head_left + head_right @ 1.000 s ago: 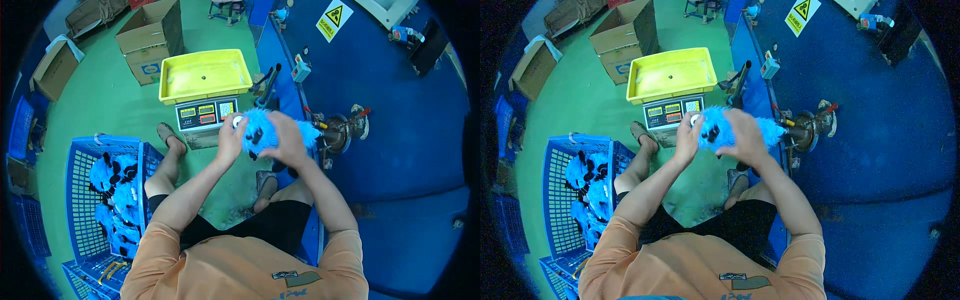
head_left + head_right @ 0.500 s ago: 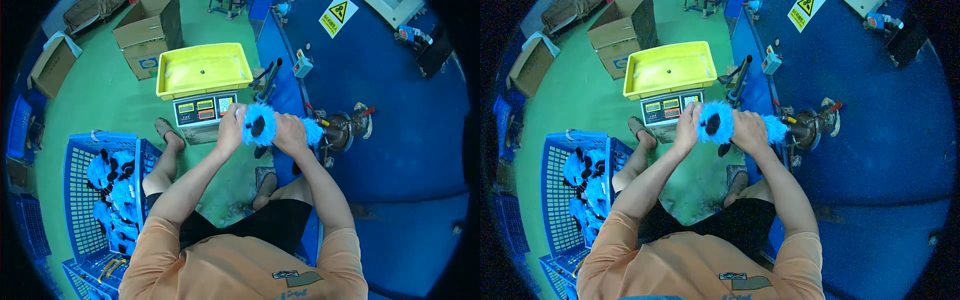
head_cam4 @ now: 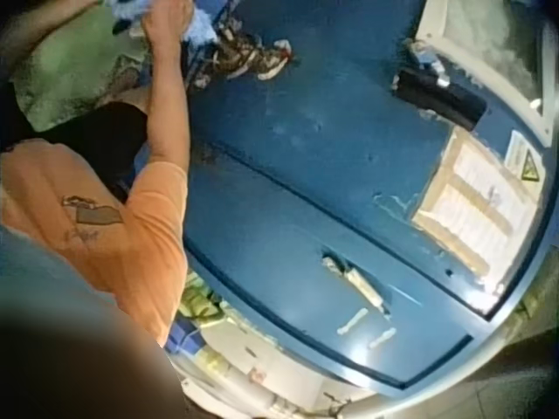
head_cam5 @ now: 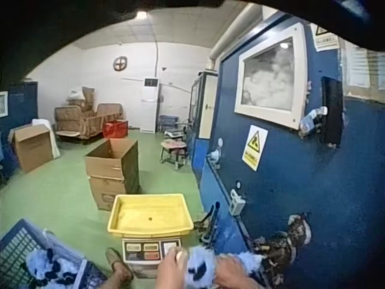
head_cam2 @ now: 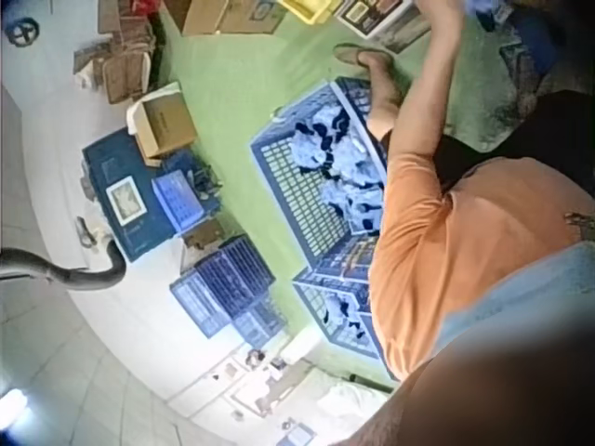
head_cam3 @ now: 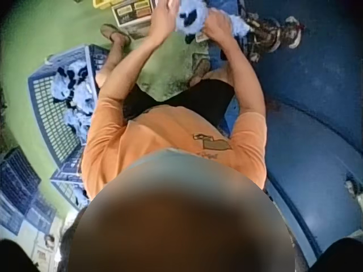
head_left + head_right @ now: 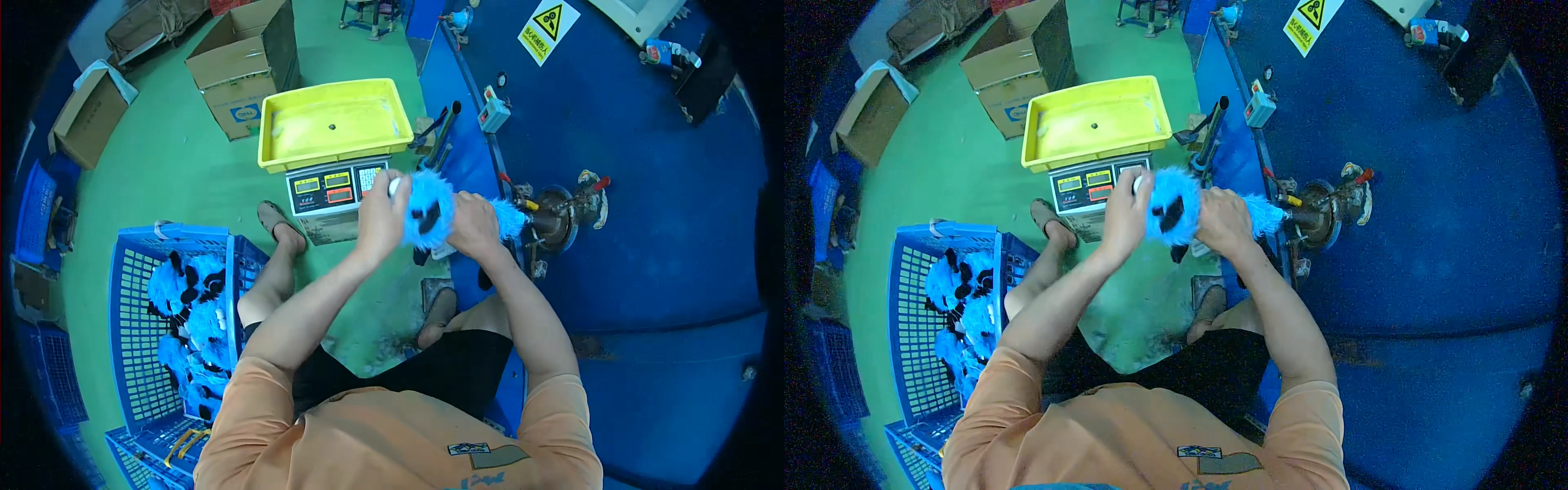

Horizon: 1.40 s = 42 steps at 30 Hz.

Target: Weighing and stuffing blue plush toys using a filling machine.

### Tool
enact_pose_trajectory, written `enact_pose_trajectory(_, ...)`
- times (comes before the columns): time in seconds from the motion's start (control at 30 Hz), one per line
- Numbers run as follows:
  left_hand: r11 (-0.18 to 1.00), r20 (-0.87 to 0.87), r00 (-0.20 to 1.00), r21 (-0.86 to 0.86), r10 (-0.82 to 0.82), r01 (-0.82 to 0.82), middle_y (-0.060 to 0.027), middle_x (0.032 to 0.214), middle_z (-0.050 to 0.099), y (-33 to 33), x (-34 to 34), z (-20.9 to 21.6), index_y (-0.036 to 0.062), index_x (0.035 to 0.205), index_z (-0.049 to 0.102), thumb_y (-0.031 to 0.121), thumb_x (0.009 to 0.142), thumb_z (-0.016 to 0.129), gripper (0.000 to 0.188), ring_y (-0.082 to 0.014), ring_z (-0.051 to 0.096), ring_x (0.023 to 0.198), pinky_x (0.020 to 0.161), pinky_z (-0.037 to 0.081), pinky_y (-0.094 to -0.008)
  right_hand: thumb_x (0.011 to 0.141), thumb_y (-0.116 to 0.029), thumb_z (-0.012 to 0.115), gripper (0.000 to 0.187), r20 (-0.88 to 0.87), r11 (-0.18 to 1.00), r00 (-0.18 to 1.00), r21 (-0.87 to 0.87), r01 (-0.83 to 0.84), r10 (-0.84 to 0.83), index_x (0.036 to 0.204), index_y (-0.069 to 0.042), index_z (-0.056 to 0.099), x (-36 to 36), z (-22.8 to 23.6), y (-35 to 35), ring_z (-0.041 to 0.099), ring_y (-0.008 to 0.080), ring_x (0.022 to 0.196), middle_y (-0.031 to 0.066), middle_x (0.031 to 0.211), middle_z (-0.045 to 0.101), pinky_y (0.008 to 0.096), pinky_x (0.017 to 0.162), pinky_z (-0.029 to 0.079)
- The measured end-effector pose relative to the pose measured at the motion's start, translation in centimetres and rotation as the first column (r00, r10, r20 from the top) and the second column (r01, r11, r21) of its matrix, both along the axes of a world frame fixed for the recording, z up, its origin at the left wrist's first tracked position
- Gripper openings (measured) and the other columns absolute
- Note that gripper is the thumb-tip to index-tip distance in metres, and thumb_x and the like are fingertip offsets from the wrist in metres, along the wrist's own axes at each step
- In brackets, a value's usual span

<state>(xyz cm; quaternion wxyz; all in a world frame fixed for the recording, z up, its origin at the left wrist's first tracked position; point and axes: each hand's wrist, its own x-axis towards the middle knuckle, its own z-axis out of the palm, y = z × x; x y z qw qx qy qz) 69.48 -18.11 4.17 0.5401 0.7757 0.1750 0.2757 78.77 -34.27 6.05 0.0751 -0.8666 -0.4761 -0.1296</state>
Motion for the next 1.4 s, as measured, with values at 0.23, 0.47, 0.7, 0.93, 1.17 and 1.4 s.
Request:
enact_pose_trajectory(0.23, 0.961, 0.203, 0.976, -0.275, 0.075, -0.017, -0.0112, 0.096, 0.055, -4.8, -4.3, -7.3, 0.0038, 0.113, 0.050, 0.024, 0.105, 0.042, 0.023, -0.0236, 0.055, 0.078, 0.077, 0.047, -0.0383, 0.086, -0.026, 0.061, 0.017, 0.025, 0.994, 0.993, -0.012, -0.111, 0.111, 0.088, -0.009, 0.060, 0.9, -1.1, 0.5, 0.065, 0.0334, 0.074, 0.0132, 0.078, 0.068, 0.0422, 0.069, 0.049)
enact_pose_trajectory(0.47, 0.923, 0.168, 0.965, -0.297, -0.200, 0.243, -0.0133, 0.110, 0.056, 2.3, 0.2, -3.5, 0.0039, 0.117, 0.059, 0.027, 0.104, 0.046, 0.030, -0.0240, 0.055, 0.097, 0.089, 0.045, -0.0358, 0.088, -0.029, 0.059, 0.024, -0.121, 0.963, 0.979, -0.236, 0.130, -0.162, 0.094, -0.007, 0.060, -0.3, 0.2, 1.2, 0.065, 0.0332, 0.074, 0.0139, 0.080, 0.069, 0.0431, 0.069, 0.050)
enact_pose_trajectory(0.7, 0.997, 0.105, 0.993, -0.035, -0.059, 0.063, -0.0146, 0.127, 0.055, -1.3, -4.8, -6.3, 0.0037, 0.140, 0.049, 0.025, 0.097, 0.060, 0.049, -0.0234, 0.055, 0.108, 0.096, 0.044, -0.0354, 0.090, -0.039, 0.059, 0.035, -0.024, 0.995, 0.996, -0.034, -0.090, 0.089, 0.098, -0.005, 0.059, 0.0, -0.1, 1.7, 0.065, 0.0341, 0.074, 0.0151, 0.082, 0.069, 0.0452, 0.068, 0.050)
enact_pose_trajectory(0.93, 0.915, 0.223, 0.964, -0.340, -0.145, 0.216, -0.0167, 0.129, 0.054, -4.4, 0.5, -7.4, 0.0025, 0.146, 0.041, 0.023, 0.095, 0.062, 0.059, -0.0272, 0.053, 0.115, 0.103, 0.041, -0.0367, 0.094, -0.039, 0.057, 0.033, -0.043, 0.972, 0.980, 0.126, 0.200, -0.196, 0.085, -0.007, 0.058, 3.9, -0.8, -2.9, 0.059, 0.0393, 0.062, 0.0158, 0.069, 0.065, 0.0481, 0.061, 0.046)
enact_pose_trajectory(1.17, 0.852, 0.229, 0.973, -0.510, 0.003, 0.117, -0.0171, 0.134, 0.050, -4.7, -0.8, -6.1, 0.0014, 0.142, 0.045, 0.023, 0.095, 0.062, 0.054, -0.0291, 0.052, 0.119, 0.106, 0.039, -0.0358, 0.095, -0.031, 0.057, 0.031, 0.025, 0.968, 0.991, 0.219, 0.124, -0.133, 0.076, -0.007, 0.056, 2.6, -1.4, -0.6, 0.056, 0.0390, 0.056, 0.0152, 0.062, 0.062, 0.0488, 0.057, 0.044)
enact_pose_trajectory(1.4, 0.883, 0.275, 0.961, -0.443, -0.032, 0.156, -0.0173, 0.139, 0.046, -3.7, -1.1, -7.2, 0.0009, 0.140, 0.049, 0.022, 0.096, 0.060, 0.049, -0.0298, 0.049, 0.124, 0.108, 0.037, -0.0357, 0.096, -0.026, 0.056, 0.028, 0.054, 0.958, 0.983, 0.236, 0.160, -0.177, 0.076, -0.007, 0.056, 2.1, -0.3, -0.1, 0.056, 0.0372, 0.054, 0.0138, 0.061, 0.062, 0.0475, 0.057, 0.045)
